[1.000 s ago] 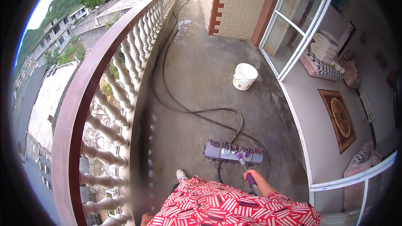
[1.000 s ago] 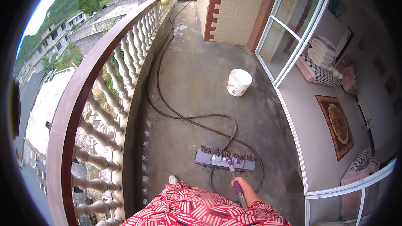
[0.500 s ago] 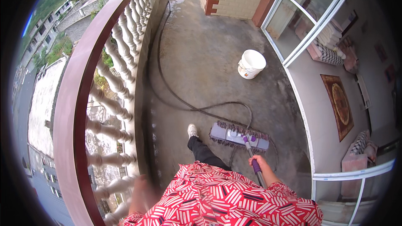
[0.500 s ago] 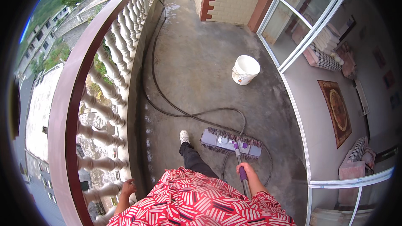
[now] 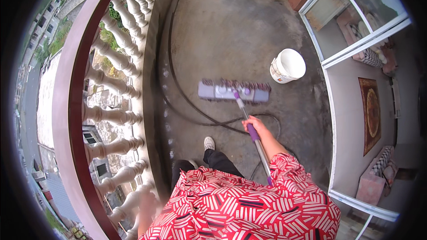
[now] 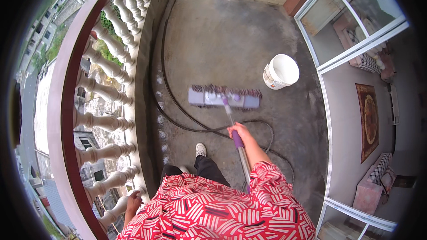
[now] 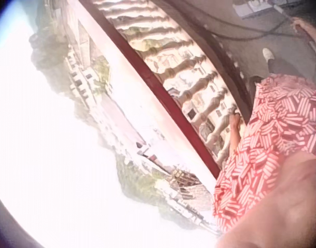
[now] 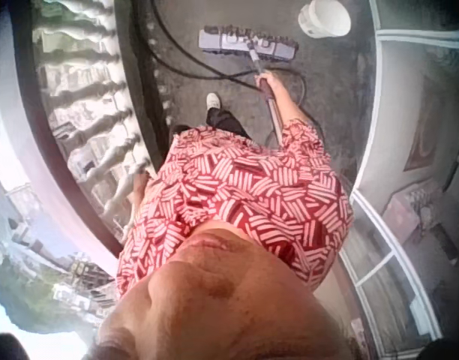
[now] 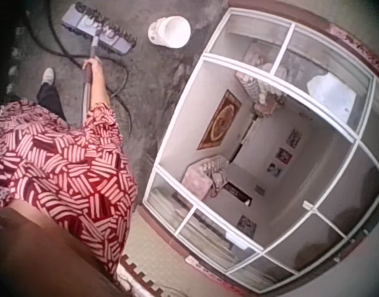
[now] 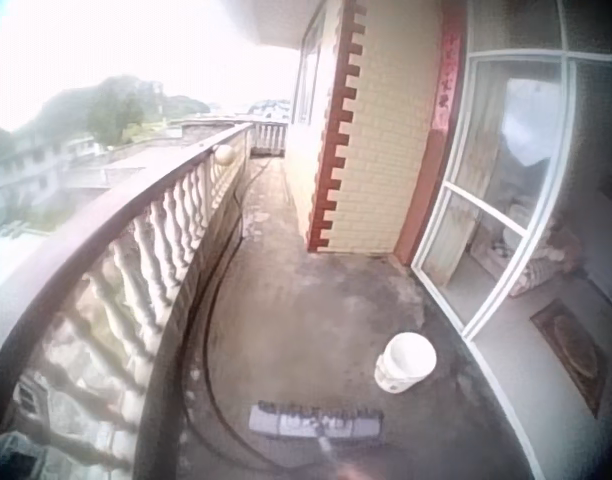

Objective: The person mops a tiled balcony floor using a purple mop and a water hose. They rinse the mop head under running water from a wall-mounted tap, then continue mopping the floor in a back-and-forth motion.

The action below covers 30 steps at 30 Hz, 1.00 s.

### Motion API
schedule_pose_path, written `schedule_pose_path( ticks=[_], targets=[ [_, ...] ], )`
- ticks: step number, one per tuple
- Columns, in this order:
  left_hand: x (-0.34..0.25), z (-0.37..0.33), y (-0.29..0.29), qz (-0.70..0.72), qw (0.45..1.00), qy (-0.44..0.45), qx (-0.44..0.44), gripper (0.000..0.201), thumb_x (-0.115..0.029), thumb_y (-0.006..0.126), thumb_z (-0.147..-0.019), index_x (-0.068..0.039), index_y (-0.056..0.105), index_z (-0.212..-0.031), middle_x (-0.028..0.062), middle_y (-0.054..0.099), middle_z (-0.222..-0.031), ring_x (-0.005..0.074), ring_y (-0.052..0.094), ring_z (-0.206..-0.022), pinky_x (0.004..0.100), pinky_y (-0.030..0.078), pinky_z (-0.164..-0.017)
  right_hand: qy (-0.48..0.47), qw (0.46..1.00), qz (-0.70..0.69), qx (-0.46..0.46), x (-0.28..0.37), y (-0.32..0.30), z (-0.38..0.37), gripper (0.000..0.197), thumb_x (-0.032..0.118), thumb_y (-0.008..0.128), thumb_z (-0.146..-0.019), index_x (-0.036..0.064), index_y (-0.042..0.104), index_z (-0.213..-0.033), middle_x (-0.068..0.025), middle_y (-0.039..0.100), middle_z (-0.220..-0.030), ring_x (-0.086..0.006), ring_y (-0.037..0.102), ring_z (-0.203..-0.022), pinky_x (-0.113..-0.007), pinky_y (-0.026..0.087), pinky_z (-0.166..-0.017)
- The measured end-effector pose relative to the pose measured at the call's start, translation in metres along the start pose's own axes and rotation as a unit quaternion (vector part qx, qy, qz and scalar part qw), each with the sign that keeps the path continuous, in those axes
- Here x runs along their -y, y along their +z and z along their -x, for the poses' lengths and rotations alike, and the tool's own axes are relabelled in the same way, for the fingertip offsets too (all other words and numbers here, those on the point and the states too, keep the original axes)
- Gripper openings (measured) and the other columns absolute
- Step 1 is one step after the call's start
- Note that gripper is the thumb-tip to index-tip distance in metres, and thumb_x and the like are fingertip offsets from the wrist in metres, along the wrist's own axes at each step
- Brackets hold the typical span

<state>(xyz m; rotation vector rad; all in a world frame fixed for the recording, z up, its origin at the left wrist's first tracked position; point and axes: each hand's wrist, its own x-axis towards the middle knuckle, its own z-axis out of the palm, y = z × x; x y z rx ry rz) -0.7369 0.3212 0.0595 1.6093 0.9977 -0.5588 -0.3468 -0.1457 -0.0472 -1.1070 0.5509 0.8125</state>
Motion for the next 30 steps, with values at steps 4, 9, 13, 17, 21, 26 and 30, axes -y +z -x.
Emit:
schedule_pose_path(
  ticks=[4,9,13,17,21,26,30],
  targets=[
    [-0.009,-0.057,0.005,-0.088,0.996,0.018,0.026,0.044,-0.003,0.042,-0.074,0.002,0.044,-0.118,0.0109,0.058,-0.064,0.0161,0.057,-0.052,0.0262,0.046,-0.046,0.04,0.999,0.024,-0.011,0.011,0.07,-0.025,0.024,0.007,0.059,-0.073,0.0009,0.046,-0.093,-0.0113,0.057,-0.072,-0.0156,0.056,-0.055,-0.028,0.048,-0.044],
    [-0.144,-0.164,0.085,0.02,0.983,0.012,0.183,0.042,-0.005,0.045,-0.078,0.001,0.043,-0.12,0.0082,0.055,-0.07,0.0136,0.053,-0.055,0.0233,0.045,-0.049,0.058,0.995,-0.073,-0.04,-0.036,0.089,-0.075,0.012,0.012,0.055,-0.083,0.0038,0.047,-0.087,-0.008,0.053,-0.065,-0.0164,0.051,-0.048,-0.031,0.045,-0.04],
    [-0.195,-0.266,0.195,0.065,0.97,-0.069,0.222,0.054,-0.03,0.056,-0.084,-0.007,0.036,-0.128,0.007,0.058,-0.082,0.0144,0.058,-0.065,0.0284,0.048,-0.059,0.087,0.993,-0.082,0.019,-0.012,0.14,-0.059,0.025,0.016,0.051,-0.085,0.0087,0.044,-0.108,-0.0055,0.051,-0.074,-0.0126,0.052,-0.058,-0.026,0.046,-0.048],
    [-0.225,-0.301,0.287,0.177,0.912,-0.216,0.299,0.074,-0.061,0.049,-0.077,-0.01,0.031,-0.128,0.022,0.049,-0.111,0.0308,0.053,-0.097,0.042,0.042,-0.086,0.161,0.98,-0.107,-0.056,-0.019,0.163,-0.003,0.031,0.017,0.052,-0.085,0.0113,0.042,-0.114,-0.0037,0.052,-0.072,-0.012,0.052,-0.057,-0.025,0.045,-0.047],
    [-0.242,-0.288,0.324,0.316,0.861,-0.308,0.254,0.035,-0.028,0.058,-0.081,-0.007,0.041,-0.103,0.0112,0.052,-0.075,0.0231,0.054,-0.054,0.0348,0.046,-0.046,0.237,0.962,-0.005,-0.139,-0.058,0.153,0.022,0.041,0.015,0.052,-0.085,0.0131,0.038,-0.123,-0.0025,0.051,-0.068,-0.0112,0.05,-0.053,-0.024,0.042,-0.043],
    [-0.253,-0.316,0.303,0.289,0.895,-0.275,0.198,0.018,-0.008,0.053,-0.078,-0.007,0.042,-0.093,0.0049,0.045,-0.058,0.0136,0.043,-0.038,0.0291,0.039,-0.032,0.039,0.947,0.253,-0.193,-0.096,0.177,-0.011,0.055,0.006,0.061,-0.073,0.0095,0.042,-0.125,-0.001,0.05,-0.069,-0.0081,0.046,-0.051,-0.023,0.04,-0.045],
    [-0.289,-0.389,0.273,0.283,0.917,-0.202,0.196,0.019,-0.003,0.052,-0.076,-0.003,0.042,-0.092,0.0058,0.044,-0.057,0.0149,0.042,-0.035,0.0296,0.039,-0.029,0.124,0.962,0.135,-0.201,-0.033,0.239,-0.083,0.055,0.0,0.055,-0.07,0.0092,0.044,-0.123,-0.0002,0.047,-0.062,-0.009,0.045,-0.043,-0.024,0.037,-0.039]
  ],
)
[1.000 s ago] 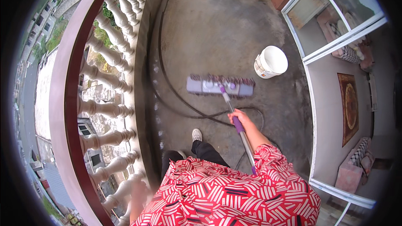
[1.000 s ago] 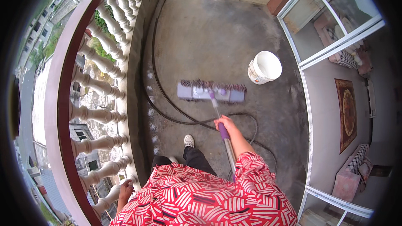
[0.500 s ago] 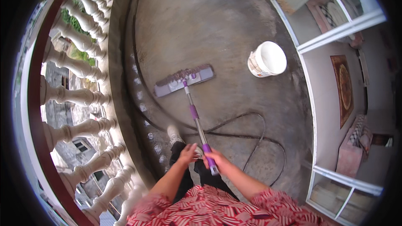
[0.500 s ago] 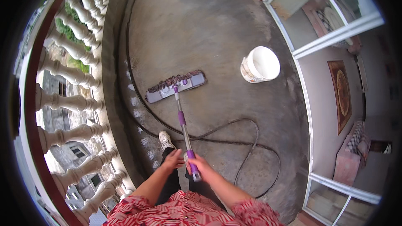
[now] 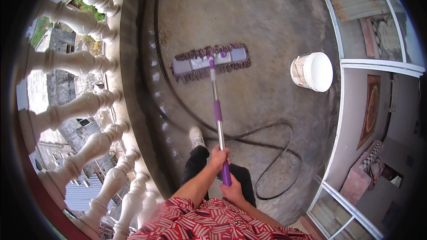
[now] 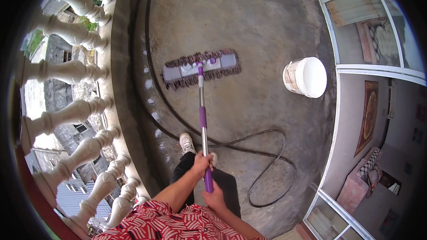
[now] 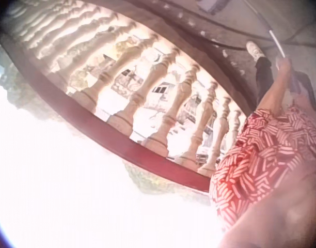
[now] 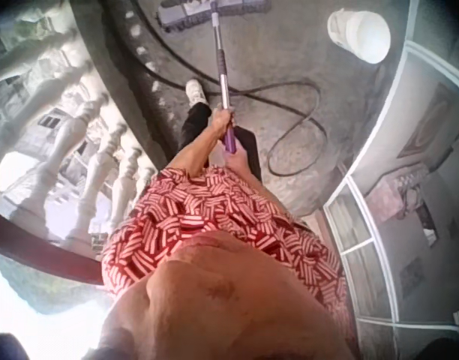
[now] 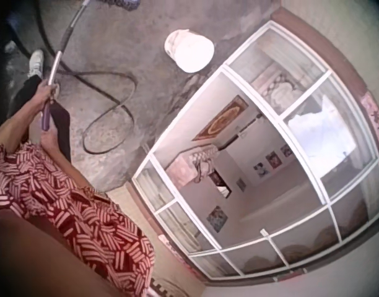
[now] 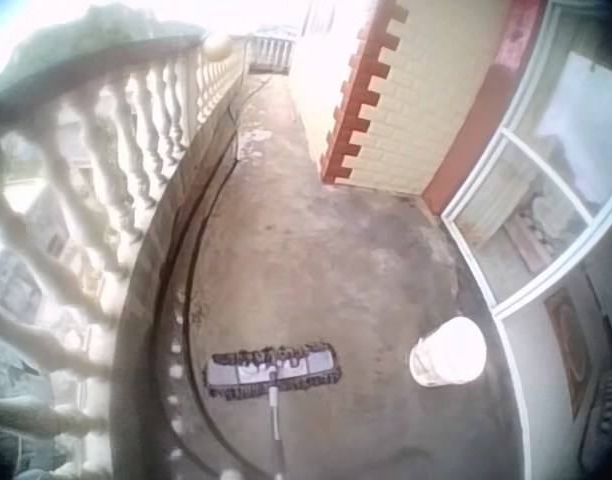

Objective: The person mops a tiled balcony floor using a purple mop and a water hose. They rinse the mop head under running water from a wall-mounted tap, then continue mopping the floor in a back-and-forth motion.

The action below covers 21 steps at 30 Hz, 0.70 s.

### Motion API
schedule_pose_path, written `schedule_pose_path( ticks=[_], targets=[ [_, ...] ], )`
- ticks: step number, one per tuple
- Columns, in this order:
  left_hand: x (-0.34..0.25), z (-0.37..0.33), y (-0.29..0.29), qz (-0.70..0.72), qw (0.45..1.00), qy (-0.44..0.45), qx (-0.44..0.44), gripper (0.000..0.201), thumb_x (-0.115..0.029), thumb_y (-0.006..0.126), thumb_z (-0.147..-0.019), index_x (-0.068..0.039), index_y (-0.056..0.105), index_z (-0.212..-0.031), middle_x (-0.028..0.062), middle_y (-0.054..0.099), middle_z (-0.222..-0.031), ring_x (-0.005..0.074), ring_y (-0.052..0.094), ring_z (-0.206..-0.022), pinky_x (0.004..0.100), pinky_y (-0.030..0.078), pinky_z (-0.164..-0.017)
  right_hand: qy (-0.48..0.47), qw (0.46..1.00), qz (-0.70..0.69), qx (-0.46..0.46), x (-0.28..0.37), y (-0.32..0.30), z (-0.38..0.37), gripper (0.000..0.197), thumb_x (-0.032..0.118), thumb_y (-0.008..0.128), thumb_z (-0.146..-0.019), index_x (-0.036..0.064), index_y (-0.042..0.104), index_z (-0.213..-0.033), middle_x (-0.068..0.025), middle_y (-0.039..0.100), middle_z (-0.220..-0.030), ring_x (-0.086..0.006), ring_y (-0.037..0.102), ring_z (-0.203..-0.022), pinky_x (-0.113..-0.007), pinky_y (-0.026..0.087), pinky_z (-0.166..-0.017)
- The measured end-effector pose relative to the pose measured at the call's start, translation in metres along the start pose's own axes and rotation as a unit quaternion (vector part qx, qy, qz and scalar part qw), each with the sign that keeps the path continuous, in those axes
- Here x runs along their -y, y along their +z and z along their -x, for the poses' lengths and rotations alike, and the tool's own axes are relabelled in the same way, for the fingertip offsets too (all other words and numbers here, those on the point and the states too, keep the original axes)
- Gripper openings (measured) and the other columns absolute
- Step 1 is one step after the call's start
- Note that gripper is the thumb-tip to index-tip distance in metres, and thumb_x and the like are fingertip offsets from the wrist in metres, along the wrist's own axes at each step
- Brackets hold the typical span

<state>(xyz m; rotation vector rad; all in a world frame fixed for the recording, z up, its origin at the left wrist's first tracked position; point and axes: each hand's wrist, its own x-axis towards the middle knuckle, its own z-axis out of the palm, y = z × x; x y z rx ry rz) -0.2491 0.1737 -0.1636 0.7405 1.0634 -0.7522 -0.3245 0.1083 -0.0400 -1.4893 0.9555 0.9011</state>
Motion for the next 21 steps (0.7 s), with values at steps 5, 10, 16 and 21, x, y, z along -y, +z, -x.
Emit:
schedule_pose_path(
  ticks=[5,10,16,21],
  targets=[
    [-0.144,-0.069,0.013,-0.012,0.999,0.03,0.023,0.025,-0.001,0.054,-0.073,-0.001,0.041,-0.094,0.0087,0.047,-0.061,0.0194,0.049,-0.041,0.0323,0.043,-0.033,-0.055,0.997,-0.019,0.052,0.131,0.034,-0.079,0.058,-0.003,0.053,-0.068,0.0104,0.042,-0.124,0.0011,0.042,-0.055,-0.0091,0.04,-0.037,-0.025,0.031,-0.033],
    [-0.271,-0.071,0.066,-0.078,0.987,0.14,0.001,0.019,0.0,0.054,-0.071,-0.002,0.042,-0.086,0.0101,0.05,-0.061,0.0213,0.053,-0.051,0.0329,0.045,-0.044,-0.025,0.991,-0.074,0.106,0.259,0.044,-0.157,0.044,-0.002,0.05,-0.069,0.0094,0.048,-0.111,-0.0015,0.042,-0.052,-0.0096,0.04,-0.036,-0.024,0.027,-0.03],
    [-0.41,-0.109,0.1,-0.27,0.932,0.189,-0.148,0.039,0.007,0.058,-0.065,-0.004,0.037,-0.096,0.0077,0.05,-0.061,0.0197,0.053,-0.049,0.0341,0.046,-0.041,0.0,0.984,-0.113,0.135,0.39,0.096,-0.212,0.019,-0.001,0.052,-0.069,0.0078,0.045,-0.085,-0.0035,0.043,-0.054,-0.0124,0.039,-0.036,-0.025,0.024,-0.03],
    [-0.527,-0.128,0.144,-0.349,0.9,0.179,-0.188,0.041,0.001,0.061,-0.062,0.0,0.037,-0.095,0.012,0.054,-0.064,0.0212,0.057,-0.053,0.0339,0.048,-0.044,-0.01,0.987,-0.075,0.143,0.517,0.106,-0.231,0.02,-0.001,0.051,-0.069,0.0076,0.045,-0.086,-0.002,0.043,-0.054,-0.0117,0.04,-0.037,-0.025,0.025,-0.031]
  ],
)
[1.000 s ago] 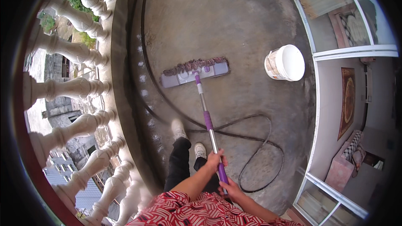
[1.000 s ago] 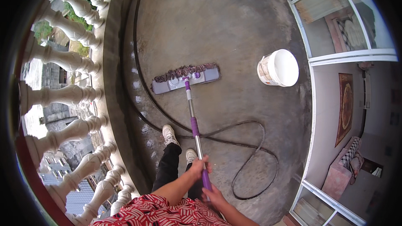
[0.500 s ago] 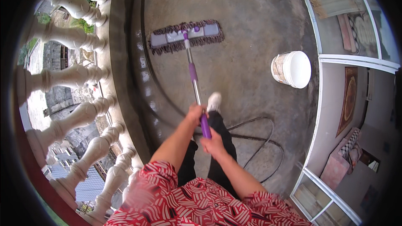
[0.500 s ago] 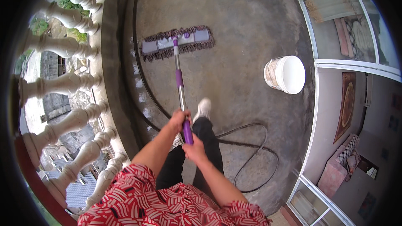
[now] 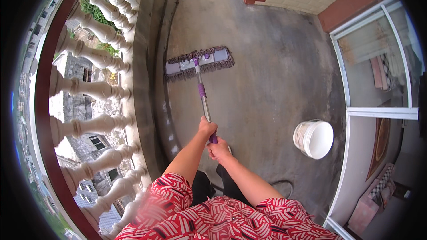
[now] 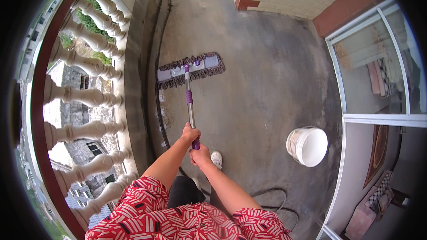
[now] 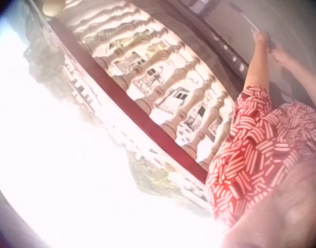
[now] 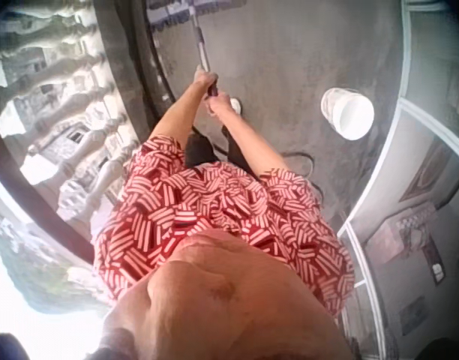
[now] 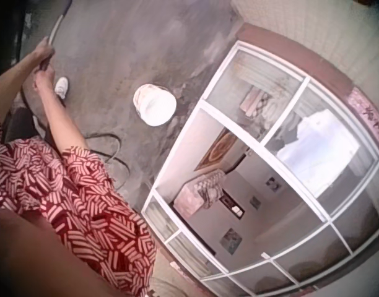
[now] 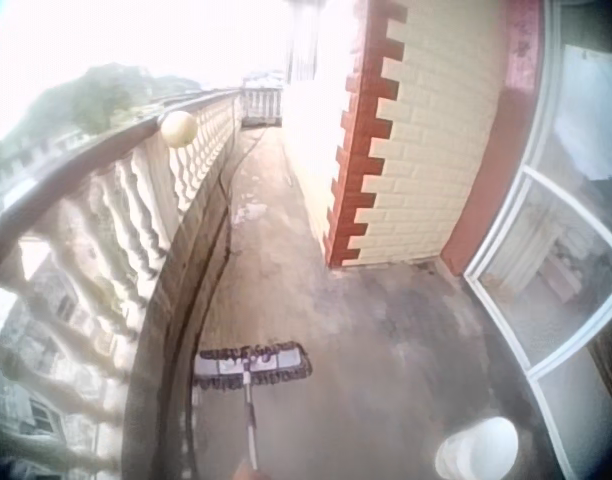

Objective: The person mops a tiled balcony floor using a purple mop and a water hose. They rinse the mop head under running water from a wall-mounted tap, then continue mopping the floor in a back-and-forth motion.

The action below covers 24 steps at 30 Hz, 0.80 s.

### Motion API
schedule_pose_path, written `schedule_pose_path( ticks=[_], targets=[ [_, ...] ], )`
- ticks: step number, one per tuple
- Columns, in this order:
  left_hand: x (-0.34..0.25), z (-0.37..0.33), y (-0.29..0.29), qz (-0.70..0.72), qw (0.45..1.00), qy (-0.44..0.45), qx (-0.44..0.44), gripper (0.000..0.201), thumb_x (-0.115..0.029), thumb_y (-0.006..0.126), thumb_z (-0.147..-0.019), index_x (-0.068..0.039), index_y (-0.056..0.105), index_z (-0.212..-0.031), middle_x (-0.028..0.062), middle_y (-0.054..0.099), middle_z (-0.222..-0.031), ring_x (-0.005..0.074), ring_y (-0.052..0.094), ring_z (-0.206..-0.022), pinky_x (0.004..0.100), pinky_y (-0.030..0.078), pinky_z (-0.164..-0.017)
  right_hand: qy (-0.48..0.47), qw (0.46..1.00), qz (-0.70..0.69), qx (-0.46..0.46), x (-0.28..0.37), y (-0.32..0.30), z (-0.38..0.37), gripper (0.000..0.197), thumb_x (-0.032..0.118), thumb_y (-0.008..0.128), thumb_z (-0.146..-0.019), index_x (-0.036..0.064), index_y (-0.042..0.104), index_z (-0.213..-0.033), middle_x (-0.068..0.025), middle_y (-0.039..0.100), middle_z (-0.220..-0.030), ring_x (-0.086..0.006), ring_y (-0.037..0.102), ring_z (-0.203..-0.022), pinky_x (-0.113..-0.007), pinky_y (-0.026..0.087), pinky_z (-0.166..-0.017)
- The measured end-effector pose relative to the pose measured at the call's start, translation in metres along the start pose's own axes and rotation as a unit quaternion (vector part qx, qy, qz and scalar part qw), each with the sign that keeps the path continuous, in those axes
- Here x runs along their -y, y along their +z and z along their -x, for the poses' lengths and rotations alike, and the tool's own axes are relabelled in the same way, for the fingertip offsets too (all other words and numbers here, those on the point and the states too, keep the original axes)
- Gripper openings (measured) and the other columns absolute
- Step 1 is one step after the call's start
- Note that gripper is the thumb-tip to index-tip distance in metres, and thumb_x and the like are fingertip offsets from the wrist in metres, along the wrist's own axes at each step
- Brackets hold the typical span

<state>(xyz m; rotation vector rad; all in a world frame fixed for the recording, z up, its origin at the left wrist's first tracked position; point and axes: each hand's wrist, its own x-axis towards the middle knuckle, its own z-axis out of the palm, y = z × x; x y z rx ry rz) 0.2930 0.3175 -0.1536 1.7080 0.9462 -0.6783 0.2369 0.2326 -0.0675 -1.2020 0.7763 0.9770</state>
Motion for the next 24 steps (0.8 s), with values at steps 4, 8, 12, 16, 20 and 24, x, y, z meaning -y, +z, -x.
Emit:
schedule_pose_path(
  ticks=[4,8,12,16,20,24],
  targets=[
    [-0.063,-0.046,-0.025,-0.032,0.999,0.017,-0.001,0.044,0.001,0.06,-0.06,0.003,0.038,-0.098,0.0131,0.055,-0.064,0.0221,0.057,-0.054,0.0337,0.048,-0.045,-0.017,1.0,0.006,-0.023,0.068,0.03,-0.034,0.016,-0.001,0.052,-0.069,0.0073,0.044,-0.08,-0.0024,0.044,-0.054,-0.0116,0.039,-0.035,-0.025,0.023,-0.031],
    [-0.115,-0.099,-0.063,-0.086,0.995,0.04,-0.001,0.039,-0.003,0.058,-0.062,0.004,0.038,-0.095,0.0176,0.058,-0.067,0.0264,0.061,-0.058,0.0352,0.049,-0.051,-0.004,0.999,0.02,-0.03,0.133,0.071,-0.068,0.014,0.002,0.055,-0.073,0.0077,0.044,-0.08,-0.0024,0.045,-0.054,-0.0123,0.04,-0.036,-0.025,0.023,-0.03],
    [-0.2,-0.133,-0.105,-0.088,0.996,0.004,0.033,0.041,-0.005,0.058,-0.063,0.004,0.039,-0.098,0.0212,0.059,-0.077,0.0307,0.061,-0.071,0.036,0.05,-0.06,0.013,0.999,0.008,-0.037,0.204,0.108,-0.113,0.013,0.002,0.053,-0.074,0.0082,0.043,-0.081,-0.0019,0.043,-0.054,-0.0121,0.039,-0.036,-0.024,0.022,-0.03],
    [-0.269,-0.207,-0.147,-0.157,0.986,0.041,0.034,0.043,-0.007,0.059,-0.063,0.003,0.04,-0.1,0.0233,0.059,-0.083,0.0345,0.06,-0.081,0.0374,0.049,-0.069,-0.009,0.999,-0.018,-0.046,0.288,0.16,-0.158,0.009,0.004,0.049,-0.077,0.0088,0.043,-0.082,-0.0014,0.042,-0.053,-0.0105,0.037,-0.037,-0.024,0.02,-0.031],
    [-0.336,-0.263,-0.177,-0.143,0.987,0.039,0.062,0.047,-0.007,0.06,-0.063,0.003,0.039,-0.104,0.0239,0.058,-0.089,0.0335,0.059,-0.088,0.0375,0.048,-0.073,-0.011,0.998,-0.032,-0.06,0.368,0.196,-0.19,0.011,0.003,0.049,-0.075,0.0098,0.043,-0.081,0.0002,0.041,-0.053,-0.0091,0.036,-0.036,-0.024,0.019,-0.03],
    [-0.422,-0.293,-0.172,-0.112,0.99,0.036,0.082,0.05,-0.006,0.06,-0.062,0.005,0.038,-0.106,0.0238,0.057,-0.092,0.0335,0.058,-0.09,0.0369,0.048,-0.074,-0.038,0.995,0.026,-0.084,0.448,0.178,-0.217,0.009,0.003,0.05,-0.074,0.0091,0.045,-0.078,0.0004,0.042,-0.051,-0.0083,0.037,-0.037,-0.022,0.021,-0.03]
  ],
)
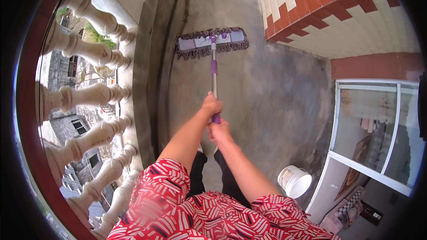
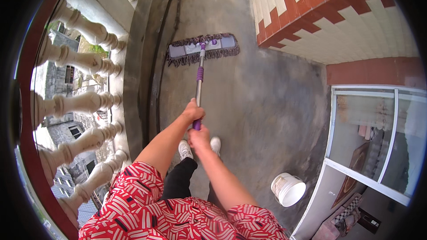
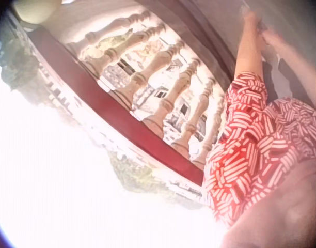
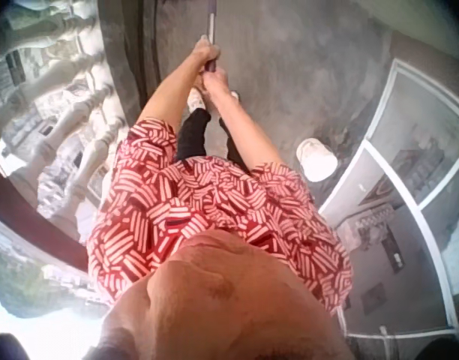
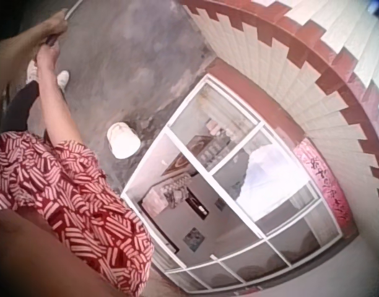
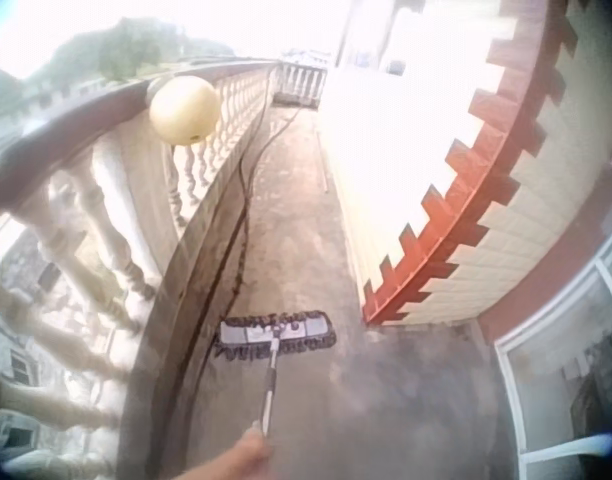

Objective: The person mops a tiled balcony floor using a purple mop and a water hose. They rinse the mop head under running water from a wall-mounted tap, then continue mopping the floor in a back-and-forth motion.

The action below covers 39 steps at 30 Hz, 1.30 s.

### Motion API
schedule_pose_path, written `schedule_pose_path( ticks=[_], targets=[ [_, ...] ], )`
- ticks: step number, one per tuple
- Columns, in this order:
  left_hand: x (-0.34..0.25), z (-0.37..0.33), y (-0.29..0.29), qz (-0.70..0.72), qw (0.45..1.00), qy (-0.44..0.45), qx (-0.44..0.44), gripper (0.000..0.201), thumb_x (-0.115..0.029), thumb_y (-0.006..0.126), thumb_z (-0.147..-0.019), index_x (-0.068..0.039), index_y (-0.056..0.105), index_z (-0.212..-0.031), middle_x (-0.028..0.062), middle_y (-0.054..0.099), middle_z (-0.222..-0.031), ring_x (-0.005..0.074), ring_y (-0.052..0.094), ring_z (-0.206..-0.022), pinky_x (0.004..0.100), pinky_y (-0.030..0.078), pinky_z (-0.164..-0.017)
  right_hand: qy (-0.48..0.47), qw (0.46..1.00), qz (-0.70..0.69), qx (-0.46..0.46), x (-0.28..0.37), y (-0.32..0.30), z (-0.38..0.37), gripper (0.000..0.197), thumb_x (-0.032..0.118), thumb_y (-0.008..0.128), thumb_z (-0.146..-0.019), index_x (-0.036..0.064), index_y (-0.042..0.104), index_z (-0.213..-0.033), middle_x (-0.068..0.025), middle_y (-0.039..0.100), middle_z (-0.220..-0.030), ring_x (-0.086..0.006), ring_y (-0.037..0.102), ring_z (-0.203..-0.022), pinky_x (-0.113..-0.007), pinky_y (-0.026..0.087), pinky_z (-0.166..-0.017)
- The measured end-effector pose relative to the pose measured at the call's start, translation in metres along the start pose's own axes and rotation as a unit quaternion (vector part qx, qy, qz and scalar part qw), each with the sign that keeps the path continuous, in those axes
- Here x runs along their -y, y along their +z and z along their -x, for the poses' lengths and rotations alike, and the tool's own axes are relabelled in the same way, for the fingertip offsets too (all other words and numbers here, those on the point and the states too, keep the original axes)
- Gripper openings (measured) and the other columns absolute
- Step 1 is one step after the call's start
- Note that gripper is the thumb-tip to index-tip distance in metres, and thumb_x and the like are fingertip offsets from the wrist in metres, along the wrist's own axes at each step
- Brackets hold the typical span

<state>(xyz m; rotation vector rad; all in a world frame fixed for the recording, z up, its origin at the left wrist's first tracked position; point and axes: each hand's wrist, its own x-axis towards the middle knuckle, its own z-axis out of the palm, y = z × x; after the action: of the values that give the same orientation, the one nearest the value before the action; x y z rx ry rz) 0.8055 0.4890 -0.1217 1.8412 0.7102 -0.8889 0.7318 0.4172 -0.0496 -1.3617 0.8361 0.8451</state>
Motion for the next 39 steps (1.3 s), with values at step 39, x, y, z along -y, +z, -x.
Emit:
schedule_pose_path(
  ticks=[39],
  targets=[
    [-0.462,-0.25,-0.024,0.529,0.826,-0.195,0.012,0.032,-0.005,0.059,-0.069,0.008,0.039,-0.089,0.0133,0.049,-0.069,0.0203,0.053,-0.046,0.0329,0.044,-0.037,0.001,0.925,0.379,-0.012,0.569,-0.126,-0.155,0.035,0.008,0.06,-0.075,0.001,0.051,-0.108,-0.002,0.052,-0.074,-0.008,0.047,-0.065,-0.023,0.04,-0.059]
  ],
)
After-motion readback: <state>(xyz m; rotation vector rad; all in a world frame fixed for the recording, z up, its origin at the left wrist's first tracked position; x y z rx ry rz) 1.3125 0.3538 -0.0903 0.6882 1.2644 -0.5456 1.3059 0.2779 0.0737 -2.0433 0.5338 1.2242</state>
